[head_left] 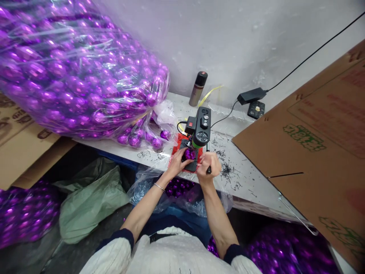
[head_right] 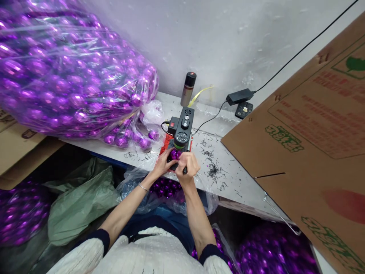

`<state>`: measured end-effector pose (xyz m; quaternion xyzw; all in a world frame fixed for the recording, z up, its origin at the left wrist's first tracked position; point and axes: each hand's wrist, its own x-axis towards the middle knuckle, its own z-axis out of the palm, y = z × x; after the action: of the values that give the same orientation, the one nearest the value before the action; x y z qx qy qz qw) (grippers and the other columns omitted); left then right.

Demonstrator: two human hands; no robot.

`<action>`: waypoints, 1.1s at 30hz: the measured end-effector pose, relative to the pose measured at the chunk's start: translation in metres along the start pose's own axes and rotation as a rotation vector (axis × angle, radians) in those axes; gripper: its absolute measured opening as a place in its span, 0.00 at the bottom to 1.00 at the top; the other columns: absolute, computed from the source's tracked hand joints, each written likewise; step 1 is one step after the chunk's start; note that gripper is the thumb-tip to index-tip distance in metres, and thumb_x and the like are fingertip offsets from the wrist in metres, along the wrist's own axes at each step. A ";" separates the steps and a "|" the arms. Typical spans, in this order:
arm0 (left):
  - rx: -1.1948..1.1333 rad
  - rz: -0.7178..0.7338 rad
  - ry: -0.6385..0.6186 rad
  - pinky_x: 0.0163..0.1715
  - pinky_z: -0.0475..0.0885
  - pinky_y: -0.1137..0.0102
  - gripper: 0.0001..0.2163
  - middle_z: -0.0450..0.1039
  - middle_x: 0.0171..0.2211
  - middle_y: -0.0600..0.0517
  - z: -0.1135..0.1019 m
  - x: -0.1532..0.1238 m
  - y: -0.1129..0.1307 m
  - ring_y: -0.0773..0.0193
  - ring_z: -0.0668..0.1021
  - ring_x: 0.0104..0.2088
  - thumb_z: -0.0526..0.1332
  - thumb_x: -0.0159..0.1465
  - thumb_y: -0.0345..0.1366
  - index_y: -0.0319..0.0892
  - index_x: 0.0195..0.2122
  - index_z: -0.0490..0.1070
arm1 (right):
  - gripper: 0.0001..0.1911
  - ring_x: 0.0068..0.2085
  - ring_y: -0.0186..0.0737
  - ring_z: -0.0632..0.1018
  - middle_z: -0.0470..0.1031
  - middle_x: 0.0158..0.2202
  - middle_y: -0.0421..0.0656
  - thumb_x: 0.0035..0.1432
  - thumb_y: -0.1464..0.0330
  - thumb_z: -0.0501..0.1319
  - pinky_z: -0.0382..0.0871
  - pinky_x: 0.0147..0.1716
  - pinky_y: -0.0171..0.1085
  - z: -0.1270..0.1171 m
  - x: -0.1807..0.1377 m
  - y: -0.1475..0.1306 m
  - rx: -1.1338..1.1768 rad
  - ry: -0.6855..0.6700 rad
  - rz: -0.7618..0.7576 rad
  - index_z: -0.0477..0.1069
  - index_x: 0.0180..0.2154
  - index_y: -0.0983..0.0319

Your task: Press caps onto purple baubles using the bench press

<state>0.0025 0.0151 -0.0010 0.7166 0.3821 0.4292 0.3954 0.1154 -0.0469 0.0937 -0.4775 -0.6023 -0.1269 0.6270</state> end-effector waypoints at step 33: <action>0.686 -0.289 -0.190 0.52 0.69 0.61 0.17 0.78 0.46 0.41 -0.124 0.103 0.013 0.47 0.78 0.51 0.69 0.60 0.38 0.39 0.49 0.74 | 0.13 0.29 0.33 0.72 0.69 0.26 0.39 0.63 0.78 0.52 0.65 0.30 0.35 -0.006 0.003 -0.009 0.025 -0.074 -0.011 0.63 0.27 0.59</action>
<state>-0.0736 0.1308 0.0827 0.7826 0.5622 0.1478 0.2230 0.1133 -0.0546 0.1012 -0.4710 -0.6292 -0.1049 0.6094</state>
